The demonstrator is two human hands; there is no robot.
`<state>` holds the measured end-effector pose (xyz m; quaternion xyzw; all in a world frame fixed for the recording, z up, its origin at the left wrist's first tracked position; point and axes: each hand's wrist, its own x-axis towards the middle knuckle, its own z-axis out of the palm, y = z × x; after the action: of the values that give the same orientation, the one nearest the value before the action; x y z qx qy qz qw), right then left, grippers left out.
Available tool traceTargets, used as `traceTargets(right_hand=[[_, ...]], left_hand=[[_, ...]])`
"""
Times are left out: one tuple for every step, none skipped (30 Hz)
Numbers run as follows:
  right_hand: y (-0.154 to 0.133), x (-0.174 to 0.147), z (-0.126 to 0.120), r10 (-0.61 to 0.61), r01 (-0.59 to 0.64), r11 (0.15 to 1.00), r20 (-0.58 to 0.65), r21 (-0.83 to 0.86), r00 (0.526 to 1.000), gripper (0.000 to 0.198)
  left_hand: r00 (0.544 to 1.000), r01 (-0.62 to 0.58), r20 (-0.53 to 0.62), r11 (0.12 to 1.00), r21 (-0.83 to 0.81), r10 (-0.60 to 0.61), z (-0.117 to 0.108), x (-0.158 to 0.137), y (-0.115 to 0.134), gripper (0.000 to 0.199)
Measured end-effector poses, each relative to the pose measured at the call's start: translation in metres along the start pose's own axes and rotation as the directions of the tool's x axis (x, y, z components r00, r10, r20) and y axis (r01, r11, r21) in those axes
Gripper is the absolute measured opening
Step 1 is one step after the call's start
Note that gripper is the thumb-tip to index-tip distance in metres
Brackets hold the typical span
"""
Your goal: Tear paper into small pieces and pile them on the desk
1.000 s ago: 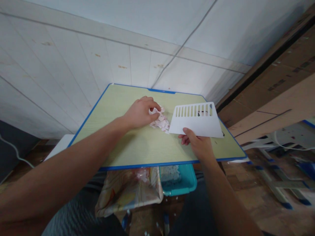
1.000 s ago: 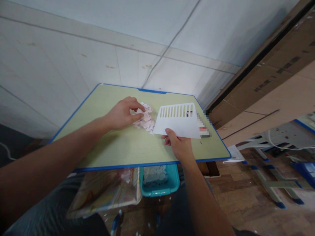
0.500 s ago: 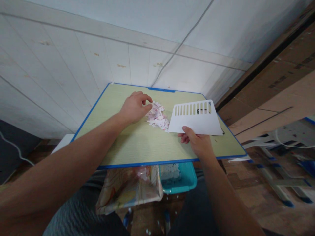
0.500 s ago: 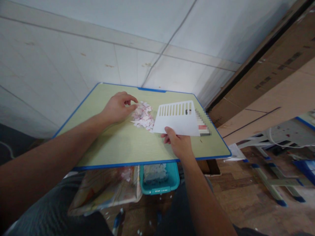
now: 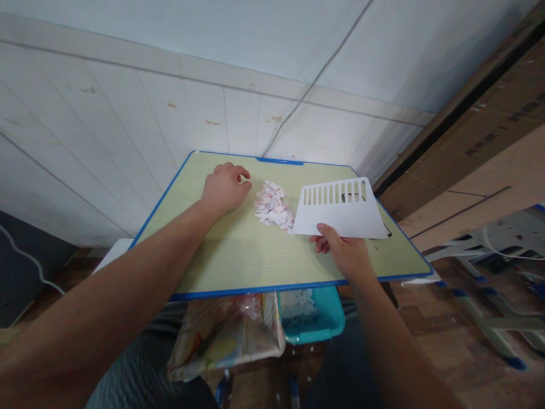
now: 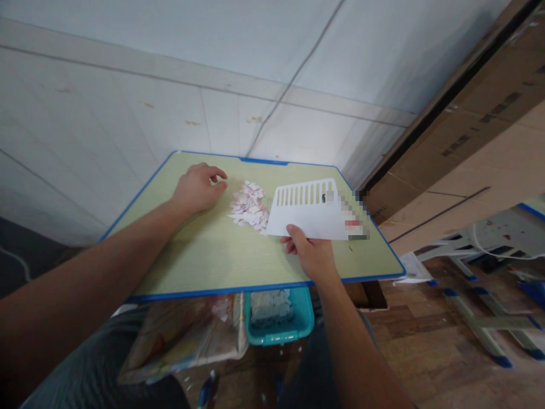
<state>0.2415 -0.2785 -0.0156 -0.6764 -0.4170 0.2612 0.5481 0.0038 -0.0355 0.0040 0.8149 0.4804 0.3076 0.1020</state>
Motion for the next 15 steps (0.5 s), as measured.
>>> traceTargets(right_hand=[[0.0, 0.0, 0.0, 0.0, 0.0, 1.0, 0.001, 0.006, 1.0, 0.046], [0.0, 0.001, 0.0, -0.001, 0.001, 1.0, 0.003, 0.012, 1.0, 0.046], [0.001, 0.001, 0.0, -0.003, 0.003, 1.0, 0.006, 0.015, 1.0, 0.046], [0.001, 0.001, 0.0, -0.004, 0.003, 1.0, 0.009, 0.017, 1.0, 0.047], [0.001, 0.001, 0.0, -0.004, 0.004, 1.0, 0.012, 0.017, 1.0, 0.047], [0.001, 0.001, 0.0, -0.004, 0.004, 1.0, 0.014, 0.016, 1.0, 0.047], [0.001, 0.001, 0.0, -0.003, 0.003, 1.0, 0.017, 0.013, 1.0, 0.047], [0.001, 0.001, 0.0, -0.001, 0.0, 1.0, 0.019, 0.008, 1.0, 0.047], [0.001, 0.001, -0.001, 0.003, -0.003, 1.0, 0.021, 0.003, 1.0, 0.047], [0.0, 0.001, 0.0, 0.007, -0.007, 1.0, 0.019, 0.0, 1.0, 0.047], [0.0, 0.001, 0.0, 0.011, -0.011, 1.0, 0.015, -0.001, 1.0, 0.047], [0.0, 0.0, 0.0, 0.013, -0.013, 1.0, 0.009, 0.001, 1.0, 0.047], [0.0, 0.0, 0.0, 0.014, -0.014, 1.0, 0.006, 0.004, 1.0, 0.046], [0.0, 0.0, 0.001, 0.013, -0.013, 1.0, 0.004, 0.006, 1.0, 0.046], [0.0, 0.0, 0.001, 0.013, -0.013, 1.0, 0.005, 0.007, 1.0, 0.046]], left_hand=[[0.999, 0.034, 0.012, 0.999, 0.038, -0.035, -0.001, 0.0, 0.0, 0.026], [0.997, 0.067, 0.026, 0.995, 0.077, -0.069, -0.002, -0.001, 0.0, 0.03], [0.994, 0.096, 0.041, 0.989, 0.117, -0.102, -0.003, -0.001, 0.002, 0.034], [0.99, 0.119, 0.056, 0.981, 0.152, -0.129, -0.005, -0.002, 0.003, 0.038], [0.987, 0.134, 0.068, 0.974, 0.182, -0.149, -0.006, -0.002, 0.005, 0.042], [0.984, 0.143, 0.079, 0.968, 0.205, -0.162, -0.007, -0.003, 0.007, 0.046], [0.981, 0.147, 0.091, 0.964, 0.222, -0.171, -0.007, -0.003, 0.009, 0.049], [0.979, 0.149, 0.1, 0.961, 0.234, -0.176, -0.008, -0.003, 0.01, 0.051], [0.977, 0.149, 0.111, 0.958, 0.245, -0.18, -0.008, -0.003, 0.01, 0.053], [0.975, 0.147, 0.122, 0.955, 0.257, -0.183, -0.009, -0.003, 0.01, 0.054], [0.973, 0.146, 0.136, 0.952, 0.27, -0.188, -0.009, -0.002, 0.01, 0.055], [0.97, 0.143, 0.148, 0.948, 0.283, -0.191, -0.008, -0.002, 0.009, 0.056], [0.968, 0.141, 0.159, 0.945, 0.294, -0.193, -0.008, -0.002, 0.008, 0.057], [0.966, 0.14, 0.166, 0.943, 0.302, -0.197, -0.008, -0.002, 0.008, 0.058], [0.965, 0.14, 0.17, 0.941, 0.308, -0.2, -0.007, -0.002, 0.007, 0.058]])
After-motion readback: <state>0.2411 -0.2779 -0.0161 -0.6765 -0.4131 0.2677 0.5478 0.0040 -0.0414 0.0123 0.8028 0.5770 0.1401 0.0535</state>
